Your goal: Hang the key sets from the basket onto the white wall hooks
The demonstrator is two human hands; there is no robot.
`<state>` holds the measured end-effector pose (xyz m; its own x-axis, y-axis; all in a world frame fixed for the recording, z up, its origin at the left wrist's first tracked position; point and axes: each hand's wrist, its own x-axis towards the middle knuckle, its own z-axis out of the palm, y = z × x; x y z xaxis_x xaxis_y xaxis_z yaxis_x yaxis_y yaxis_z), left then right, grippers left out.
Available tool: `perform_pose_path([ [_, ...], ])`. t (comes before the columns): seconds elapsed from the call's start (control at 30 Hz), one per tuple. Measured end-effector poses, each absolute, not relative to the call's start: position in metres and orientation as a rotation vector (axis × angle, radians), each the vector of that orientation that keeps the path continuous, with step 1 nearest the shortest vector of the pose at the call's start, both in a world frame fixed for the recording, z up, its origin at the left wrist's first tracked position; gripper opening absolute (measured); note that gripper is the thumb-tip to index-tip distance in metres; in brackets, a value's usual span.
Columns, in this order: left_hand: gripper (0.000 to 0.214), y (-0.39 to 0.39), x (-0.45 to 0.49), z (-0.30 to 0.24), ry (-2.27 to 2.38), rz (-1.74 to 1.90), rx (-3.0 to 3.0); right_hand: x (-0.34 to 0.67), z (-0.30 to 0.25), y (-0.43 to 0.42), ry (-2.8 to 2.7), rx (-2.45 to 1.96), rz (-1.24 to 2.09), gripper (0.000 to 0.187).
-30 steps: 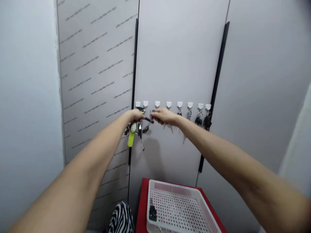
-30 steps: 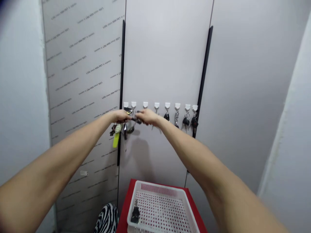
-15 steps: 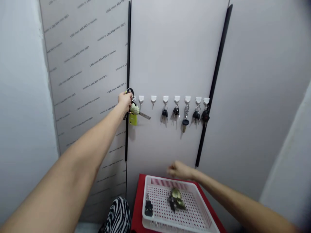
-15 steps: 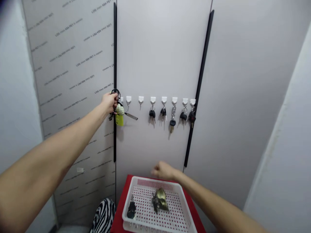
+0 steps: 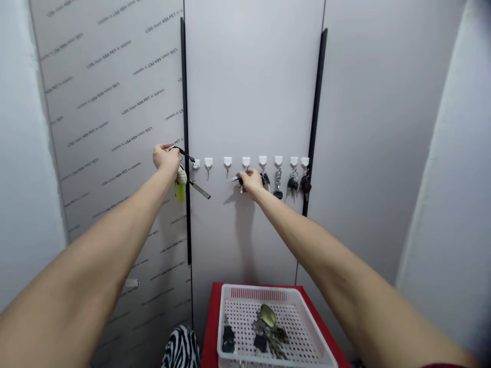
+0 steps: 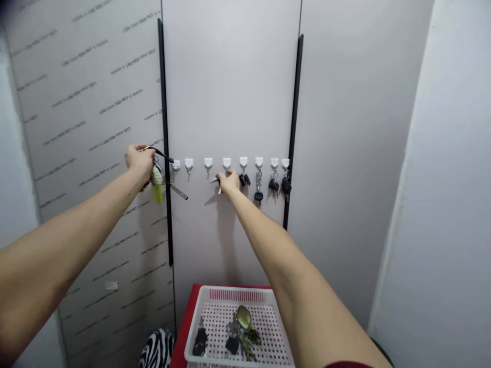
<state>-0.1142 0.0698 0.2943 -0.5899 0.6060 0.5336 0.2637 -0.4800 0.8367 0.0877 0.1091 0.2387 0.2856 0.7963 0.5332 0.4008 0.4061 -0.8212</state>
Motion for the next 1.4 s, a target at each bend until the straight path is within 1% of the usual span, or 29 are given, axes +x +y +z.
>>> perform_pose_path([
  [0.03, 0.013, 0.071, -0.118, 0.291, 1.509, 2.127, 1.303, 0.087, 0.243, 0.110, -1.334, -1.208, 0.329, 0.033],
  [0.1, 0.008, 0.071, -0.122, 0.283, 1.575, 1.862, 1.428, 0.089, 0.256, 0.110, -1.352, -1.248, 0.172, 0.025],
  [0.17, 0.012, 0.070, -0.124, 0.273, 1.504, 1.539, 1.541, 0.092, 0.269, 0.109, -1.394, -1.311, 0.003, 0.019],
  [0.23, 0.016, 0.069, -0.122, 0.268, 1.361, 1.457, 1.540, 0.096, 0.279, 0.104, -1.478, -1.393, -0.095, 0.015],
  [0.3, 0.019, 0.069, -0.119, 0.269, 1.185, 1.550, 1.470, 0.100, 0.286, 0.097, -1.602, -1.531, -0.059, 0.013],
  [0.4, 0.021, 0.069, -0.114, 0.281, 0.990, 1.728, 1.339, 0.105, 0.293, 0.086, -1.740, -1.715, 0.161, 0.012],
  [0.5, 0.021, 0.067, -0.110, 0.295, 0.958, 1.803, 1.257, 0.107, 0.303, 0.081, -1.735, -1.556, 0.184, 0.015],
  [0.6, 0.021, 0.061, -0.110, 0.303, 1.015, 1.750, 1.334, 0.101, 0.313, 0.080, -1.686, -1.316, 0.119, 0.023],
  [0.67, 0.020, 0.056, -0.112, 0.307, 1.068, 1.702, 1.423, 0.095, 0.313, 0.078, -1.748, -1.245, 0.129, 0.023],
  [0.77, 0.017, 0.051, -0.119, 0.312, 1.136, 1.726, 1.482, 0.090, 0.298, 0.071, -2.008, -1.232, 0.225, 0.020],
  [0.9, 0.012, 0.054, -0.125, 0.316, 1.221, 2.102, 1.382, 0.093, 0.262, 0.058, -2.255, -1.313, 0.277, 0.018],
  [0.93, 0.012, 0.057, -0.123, 0.314, 1.282, 2.137, 1.393, 0.095, 0.254, 0.056, -2.275, -1.319, 0.278, 0.018],
  [1.1, 0.011, 0.074, -0.104, 0.291, 1.712, 1.847, 1.650, 0.100, 0.232, 0.047, -2.336, -1.281, 0.264, 0.020],
  [1.27, 0.005, 0.089, -0.099, 0.283, 1.715, 1.992, 1.670, 0.105, 0.224, 0.036, -2.410, -1.204, 0.243, 0.023],
  [1.4, 0.007, 0.086, -0.112, 0.291, 1.642, 2.180, 1.544, 0.117, 0.214, 0.023, -2.411, -1.189, 0.259, 0.024],
])
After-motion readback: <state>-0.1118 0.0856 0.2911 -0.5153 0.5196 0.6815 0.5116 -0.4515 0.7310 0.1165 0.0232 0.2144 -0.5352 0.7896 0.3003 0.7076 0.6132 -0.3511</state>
